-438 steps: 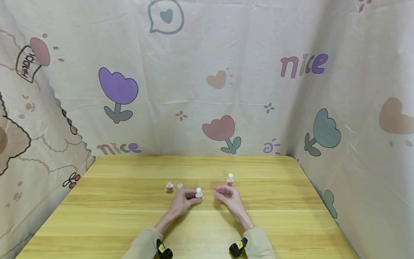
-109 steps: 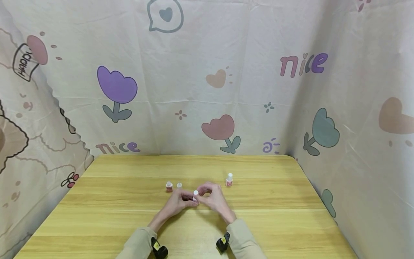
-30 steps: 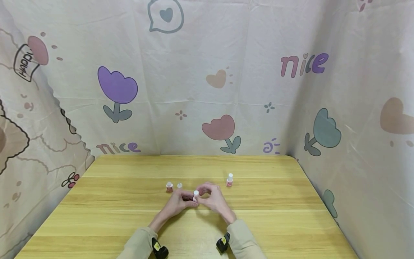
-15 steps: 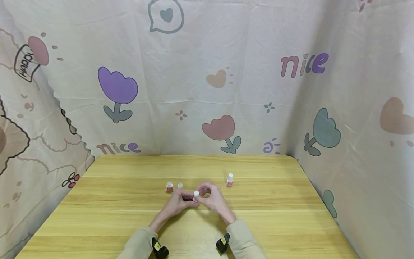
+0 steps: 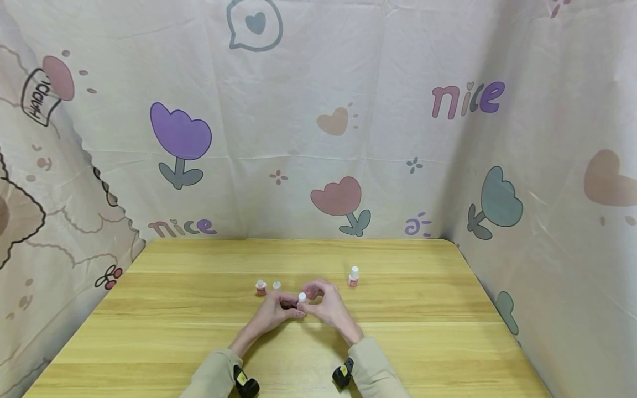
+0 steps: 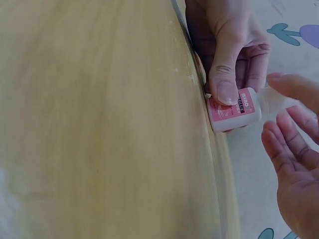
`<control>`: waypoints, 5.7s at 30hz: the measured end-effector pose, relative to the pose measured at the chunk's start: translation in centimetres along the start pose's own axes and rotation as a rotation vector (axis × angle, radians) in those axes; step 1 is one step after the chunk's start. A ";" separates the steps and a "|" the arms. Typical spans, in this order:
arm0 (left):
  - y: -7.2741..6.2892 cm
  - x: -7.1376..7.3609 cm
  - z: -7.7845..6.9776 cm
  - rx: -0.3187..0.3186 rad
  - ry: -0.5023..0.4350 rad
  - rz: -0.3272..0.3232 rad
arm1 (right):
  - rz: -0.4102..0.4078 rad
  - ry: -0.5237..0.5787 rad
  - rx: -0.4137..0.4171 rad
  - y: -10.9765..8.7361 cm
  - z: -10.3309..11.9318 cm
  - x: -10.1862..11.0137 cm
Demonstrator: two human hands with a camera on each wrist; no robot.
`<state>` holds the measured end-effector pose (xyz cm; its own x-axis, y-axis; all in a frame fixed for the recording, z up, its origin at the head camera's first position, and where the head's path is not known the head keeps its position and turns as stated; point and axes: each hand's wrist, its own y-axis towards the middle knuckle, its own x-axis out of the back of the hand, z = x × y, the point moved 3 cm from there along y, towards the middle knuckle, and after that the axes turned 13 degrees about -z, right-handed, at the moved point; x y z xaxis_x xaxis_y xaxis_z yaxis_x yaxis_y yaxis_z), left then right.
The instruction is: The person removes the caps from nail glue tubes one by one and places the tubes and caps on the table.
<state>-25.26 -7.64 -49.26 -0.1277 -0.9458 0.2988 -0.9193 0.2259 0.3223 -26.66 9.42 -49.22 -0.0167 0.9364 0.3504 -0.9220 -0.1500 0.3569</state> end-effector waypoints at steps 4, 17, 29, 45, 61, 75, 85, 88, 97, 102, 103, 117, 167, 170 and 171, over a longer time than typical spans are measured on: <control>0.0 0.0 -0.1 0.008 0.003 0.000 | -0.020 -0.030 -0.019 0.0 0.1 0.0; 0.6 -0.6 3.4 0.013 0.034 -0.014 | -0.012 0.040 0.031 0.1 0.3 0.1; 0.6 -0.5 3.4 0.021 0.029 -0.014 | -0.010 -0.014 0.015 0.0 0.2 0.0; 0.0 -0.1 0.2 -0.004 0.000 -0.005 | -0.043 -0.117 0.081 0.1 0.6 -0.1; 0.3 -0.4 1.5 0.013 0.034 -0.017 | -0.003 -0.043 0.130 0.2 0.8 0.1; 0.0 0.0 -0.2 0.019 0.008 -0.006 | 0.013 -0.016 0.097 -0.5 5.2 1.2; 0.0 0.0 -0.2 0.011 0.002 -0.003 | 0.008 -0.030 0.121 -0.4 4.9 1.2; 0.0 0.1 -0.3 0.010 -0.002 -0.003 | 0.004 -0.025 0.126 -0.4 5.0 1.2; 0.3 -0.4 1.8 0.024 0.025 -0.011 | -0.021 -0.018 0.144 -0.5 5.1 1.3; 0.5 -0.5 3.1 0.026 0.031 -0.014 | -0.031 0.005 0.154 -0.5 5.0 1.4; 0.6 -0.5 3.2 0.027 0.025 -0.012 | -0.031 0.009 0.156 -0.5 5.0 1.4; 0.6 -0.5 3.5 0.036 0.024 -0.006 | -0.045 0.004 0.135 -0.3 3.9 1.5; 0.6 -0.5 3.5 -0.001 0.004 -0.001 | -0.175 0.457 -0.064 -0.1 -0.2 2.7; 0.6 -0.5 3.4 0.021 0.009 -0.003 | -0.177 0.467 -0.080 -0.1 -0.3 2.8; 0.6 -0.4 3.3 0.024 0.010 -0.003 | -0.178 0.474 -0.083 -0.1 -0.4 2.9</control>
<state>-26.98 -7.85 -52.17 -0.1214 -0.9441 0.3065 -0.9284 0.2172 0.3014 -26.75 12.27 -48.56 -0.0124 0.9890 -0.1471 -0.9539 0.0324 0.2983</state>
